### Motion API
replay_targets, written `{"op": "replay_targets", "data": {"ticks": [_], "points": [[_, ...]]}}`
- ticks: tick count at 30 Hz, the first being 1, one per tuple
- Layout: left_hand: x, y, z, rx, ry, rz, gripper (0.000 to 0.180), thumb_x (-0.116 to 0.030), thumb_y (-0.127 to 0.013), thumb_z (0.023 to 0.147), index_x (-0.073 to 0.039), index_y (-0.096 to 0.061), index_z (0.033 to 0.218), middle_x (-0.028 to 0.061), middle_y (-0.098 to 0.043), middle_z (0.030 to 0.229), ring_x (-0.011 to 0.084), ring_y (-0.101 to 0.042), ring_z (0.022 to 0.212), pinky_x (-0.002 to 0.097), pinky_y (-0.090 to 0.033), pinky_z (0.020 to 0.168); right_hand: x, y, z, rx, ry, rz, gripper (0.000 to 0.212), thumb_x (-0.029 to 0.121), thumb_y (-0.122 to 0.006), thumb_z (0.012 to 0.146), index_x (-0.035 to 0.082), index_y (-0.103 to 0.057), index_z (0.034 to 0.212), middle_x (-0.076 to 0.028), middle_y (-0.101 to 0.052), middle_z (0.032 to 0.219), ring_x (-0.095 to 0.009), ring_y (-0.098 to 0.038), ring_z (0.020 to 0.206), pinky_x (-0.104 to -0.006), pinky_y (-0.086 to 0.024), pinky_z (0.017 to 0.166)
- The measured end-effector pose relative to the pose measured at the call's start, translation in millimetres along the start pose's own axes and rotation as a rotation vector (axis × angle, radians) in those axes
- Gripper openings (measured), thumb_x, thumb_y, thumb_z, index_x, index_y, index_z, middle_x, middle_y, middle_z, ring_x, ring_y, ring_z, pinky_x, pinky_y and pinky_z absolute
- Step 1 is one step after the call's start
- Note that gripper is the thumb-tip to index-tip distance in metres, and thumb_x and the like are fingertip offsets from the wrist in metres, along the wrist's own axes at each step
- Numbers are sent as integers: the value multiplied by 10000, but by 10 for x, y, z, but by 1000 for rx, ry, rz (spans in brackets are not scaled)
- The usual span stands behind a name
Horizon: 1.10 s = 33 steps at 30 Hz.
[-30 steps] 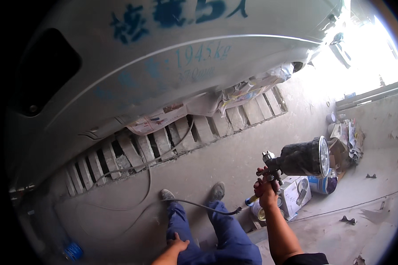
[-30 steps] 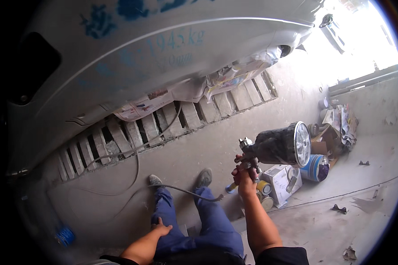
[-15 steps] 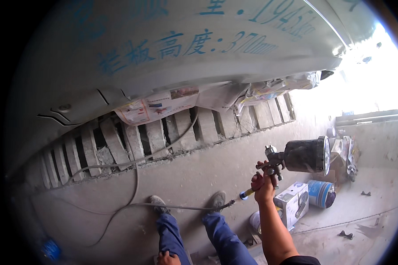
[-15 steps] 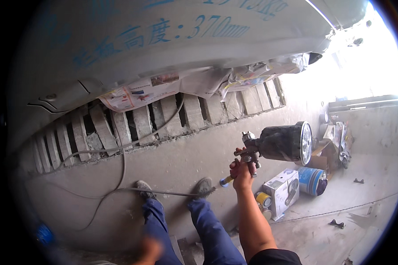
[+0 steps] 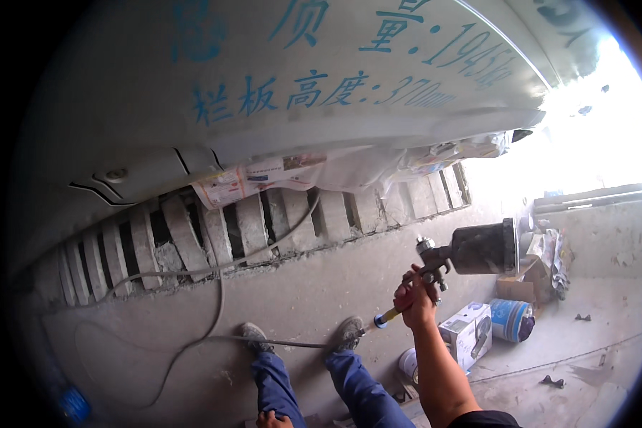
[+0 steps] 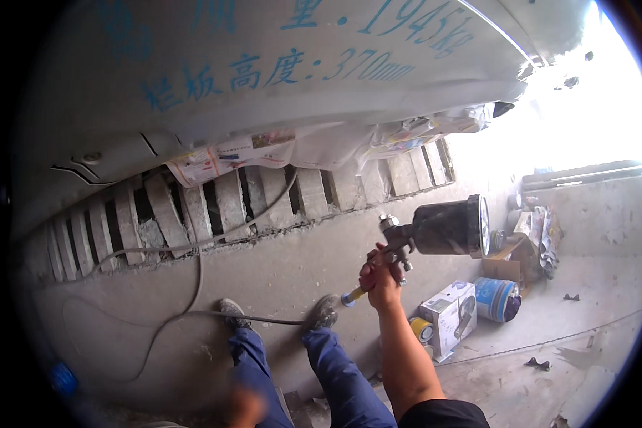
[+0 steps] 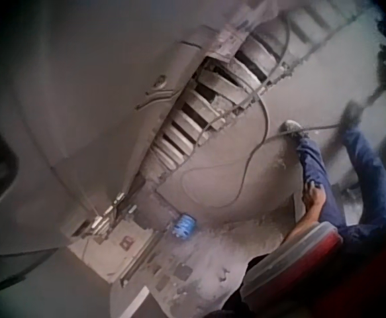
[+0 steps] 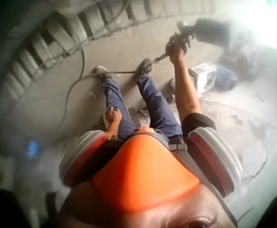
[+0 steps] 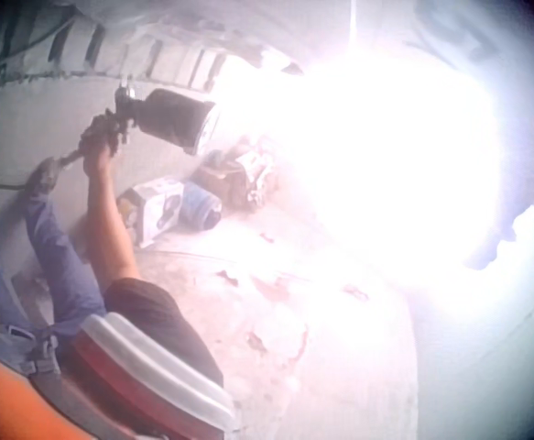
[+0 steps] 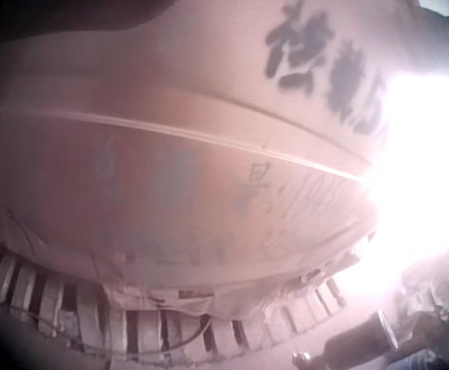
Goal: The person uses a spray gun to apply paint to the rear and side of a silver vehicle in a workshop. The vehicle is partially masked with plastic sheeting and tape. The person refills the spray gun from a paint can and continues the application process.
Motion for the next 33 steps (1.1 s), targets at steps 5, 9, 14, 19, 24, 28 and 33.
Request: {"op": "replay_targets", "data": {"ticks": [5,9,14,19,24,28,33], "points": [[61,-88,90,26,-21,9,439,-373,-476,866,-105,-604,1190,140,-516,1304,309,-446,1237,437,-340,1038,9,-69,-126,91,-23,21,452,186,-536,901,94,-402,1323,-85,-510,1261,-167,-569,704,-302,-476,573],[55,-58,128,35,-22,27,449,-385,-475,868,-107,-597,1198,139,-509,1312,310,-438,1243,441,-336,1041,161,-79,-77,-5,49,34,420,244,-504,931,111,-406,1318,-73,-535,1211,-180,-579,686,-313,-483,517],[49,-49,152,50,-23,40,461,-400,-474,870,-110,-588,1209,137,-499,1322,311,-429,1251,446,-330,1044,238,-88,-23,-76,88,57,352,255,-502,947,119,-448,1268,-65,-555,1101,-153,-529,602,-291,-443,472],[29,-28,148,63,-6,48,473,-415,-472,872,-112,-579,1219,135,-489,1332,313,-420,1259,451,-324,1047,183,-275,-349,309,-90,-40,458,257,-564,890,113,-434,1306,-107,-520,1152,-151,-504,781,-310,-443,665],[-44,24,140,80,-10,56,485,-430,-471,874,-115,-570,1229,134,-480,1342,314,-410,1266,455,-318,1050,418,-353,-422,263,-34,128,451,163,-602,877,45,-463,1290,-68,-584,1059,-109,-525,794,-256,-434,691],[-69,29,137,89,21,68,496,-442,-470,876,-117,-563,1237,133,-472,1351,316,-403,1272,459,-313,1053,703,66,-323,-164,59,23,323,226,-515,952,125,-420,1243,-72,-567,1083,-132,-559,647,-266,-428,447],[313,-526,408,83,5,82,548,-495,-459,876,-121,-529,1270,128,-438,1381,321,-368,1296,474,-290,1065,1019,-20,-514,-291,203,-21,340,272,-474,967,157,-393,1277,-41,-540,1150,-151,-543,574,-287,-441,438]]}}
Point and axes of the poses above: each hand's wrist, its own z-axis towards the middle knuckle, its own y-axis out of the back of the hand, x = y × z, the point moved 5 cm from there along z, towards the middle knuckle
